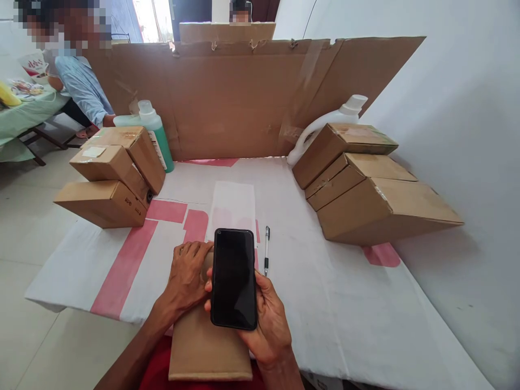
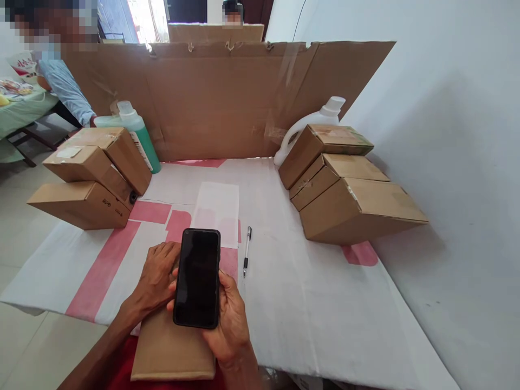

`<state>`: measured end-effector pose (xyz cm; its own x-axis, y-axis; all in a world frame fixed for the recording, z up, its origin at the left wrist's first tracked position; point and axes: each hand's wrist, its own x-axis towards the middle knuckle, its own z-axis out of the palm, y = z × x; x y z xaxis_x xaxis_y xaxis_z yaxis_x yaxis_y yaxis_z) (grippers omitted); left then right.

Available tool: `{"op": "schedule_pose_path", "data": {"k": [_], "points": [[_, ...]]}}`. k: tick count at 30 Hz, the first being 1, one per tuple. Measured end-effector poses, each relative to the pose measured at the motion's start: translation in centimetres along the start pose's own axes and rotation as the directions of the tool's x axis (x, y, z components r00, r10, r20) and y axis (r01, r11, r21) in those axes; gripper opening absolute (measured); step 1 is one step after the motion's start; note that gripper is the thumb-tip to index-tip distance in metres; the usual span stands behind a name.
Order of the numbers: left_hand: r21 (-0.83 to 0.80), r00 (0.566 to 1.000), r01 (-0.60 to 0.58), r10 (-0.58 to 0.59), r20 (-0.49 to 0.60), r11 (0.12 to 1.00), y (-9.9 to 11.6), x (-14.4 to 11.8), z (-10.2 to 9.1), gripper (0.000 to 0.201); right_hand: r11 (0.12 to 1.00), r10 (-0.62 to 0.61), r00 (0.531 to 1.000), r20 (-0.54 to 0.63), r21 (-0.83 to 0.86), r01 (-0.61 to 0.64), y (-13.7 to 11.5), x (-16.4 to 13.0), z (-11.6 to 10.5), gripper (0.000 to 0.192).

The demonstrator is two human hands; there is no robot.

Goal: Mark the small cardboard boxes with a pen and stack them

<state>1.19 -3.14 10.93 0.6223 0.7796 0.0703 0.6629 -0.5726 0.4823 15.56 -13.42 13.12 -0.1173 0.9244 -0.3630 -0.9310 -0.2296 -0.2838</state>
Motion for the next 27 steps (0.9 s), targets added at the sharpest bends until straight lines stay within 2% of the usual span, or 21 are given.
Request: {"op": "schedule_pose_path", "data": {"k": [11,27], "points": [[0.005,1.0,-0.01,0.01,-0.014,1.0,0.02,-0.04,0.08,0.053,1.0,-0.001,1.0,0.026,0.026,0.0,-0.01,0.15,-0.91,0.043],[0.006,1.0,0.008,-0.008,-0.014,1.0,-0.22,-0.02,0.21,0.059,0.996,0.003,1.0,0.014,0.083,-0.004,-0.11,-0.15,-0.98,0.048]]}}
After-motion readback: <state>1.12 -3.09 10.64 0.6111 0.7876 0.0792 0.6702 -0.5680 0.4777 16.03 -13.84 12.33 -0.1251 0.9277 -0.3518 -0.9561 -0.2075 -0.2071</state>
